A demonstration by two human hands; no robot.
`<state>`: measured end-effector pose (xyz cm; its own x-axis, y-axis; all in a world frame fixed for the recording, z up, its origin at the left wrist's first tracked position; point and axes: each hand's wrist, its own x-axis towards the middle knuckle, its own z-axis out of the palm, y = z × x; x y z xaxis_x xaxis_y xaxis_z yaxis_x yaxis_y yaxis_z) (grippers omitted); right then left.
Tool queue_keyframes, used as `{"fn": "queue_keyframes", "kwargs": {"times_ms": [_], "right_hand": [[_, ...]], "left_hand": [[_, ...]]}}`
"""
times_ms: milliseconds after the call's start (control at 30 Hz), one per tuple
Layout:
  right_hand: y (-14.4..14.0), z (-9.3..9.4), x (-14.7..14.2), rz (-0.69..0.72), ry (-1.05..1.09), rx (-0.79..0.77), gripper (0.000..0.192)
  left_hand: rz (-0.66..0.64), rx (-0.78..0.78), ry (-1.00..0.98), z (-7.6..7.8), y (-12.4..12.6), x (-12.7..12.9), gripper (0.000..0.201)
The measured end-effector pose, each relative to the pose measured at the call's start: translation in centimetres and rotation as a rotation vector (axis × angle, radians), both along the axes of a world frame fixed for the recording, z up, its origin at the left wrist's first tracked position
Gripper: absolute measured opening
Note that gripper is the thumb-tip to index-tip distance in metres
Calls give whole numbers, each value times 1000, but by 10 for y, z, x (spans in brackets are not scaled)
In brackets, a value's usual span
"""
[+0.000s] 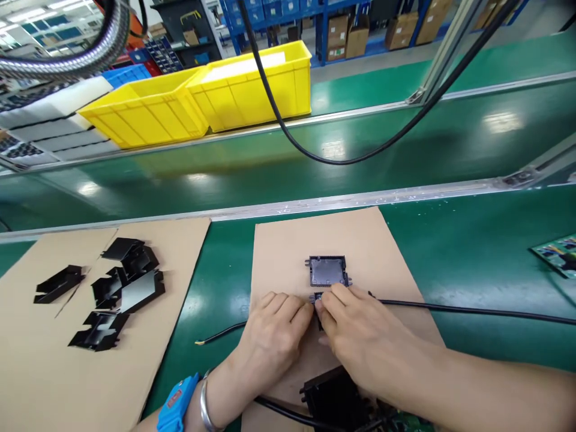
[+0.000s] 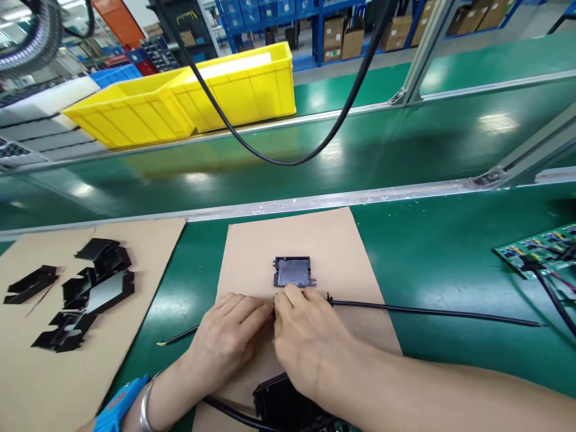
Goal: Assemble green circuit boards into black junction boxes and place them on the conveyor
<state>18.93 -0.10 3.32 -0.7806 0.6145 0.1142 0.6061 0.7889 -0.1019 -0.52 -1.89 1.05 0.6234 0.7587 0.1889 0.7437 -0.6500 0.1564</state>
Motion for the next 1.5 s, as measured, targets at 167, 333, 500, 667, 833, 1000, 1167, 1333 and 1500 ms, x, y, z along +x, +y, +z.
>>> {"fn": "queue_keyframes", "kwargs": {"times_ms": [167, 333, 500, 667, 833, 1000, 1167, 1333, 1500], "right_hand": [[2, -5, -9, -9, -28, -194, 10], [8, 8, 5, -31, 11, -314, 14], [9, 13, 54, -168, 236, -330, 17], [8, -2, 80, -325, 219, -449, 14], [14, -8, 82, -321, 222, -476, 12], [20, -5, 70, -157, 306, -486, 23], [26, 6, 67, -215, 196, -580, 19], [30, 14, 60, -239, 44, -638, 18], [21, 3, 50, 5, 126, -343, 19]], "left_hand": [[-16, -25, -30, -11, 4, 2, 25], [-8, -88, -91, -10, 8, -2, 24], [-78, -186, -136, 15, 5, 1, 27], [-329, -177, 5, 13, 8, 13, 46], [-348, -89, 75, -1, 11, 14, 40], [-302, -127, 27, -2, 8, 16, 31], [-258, -172, 23, -2, 6, 22, 27], [-260, -158, 17, -3, 7, 24, 22], [-264, -139, 10, -2, 6, 25, 19]]}}
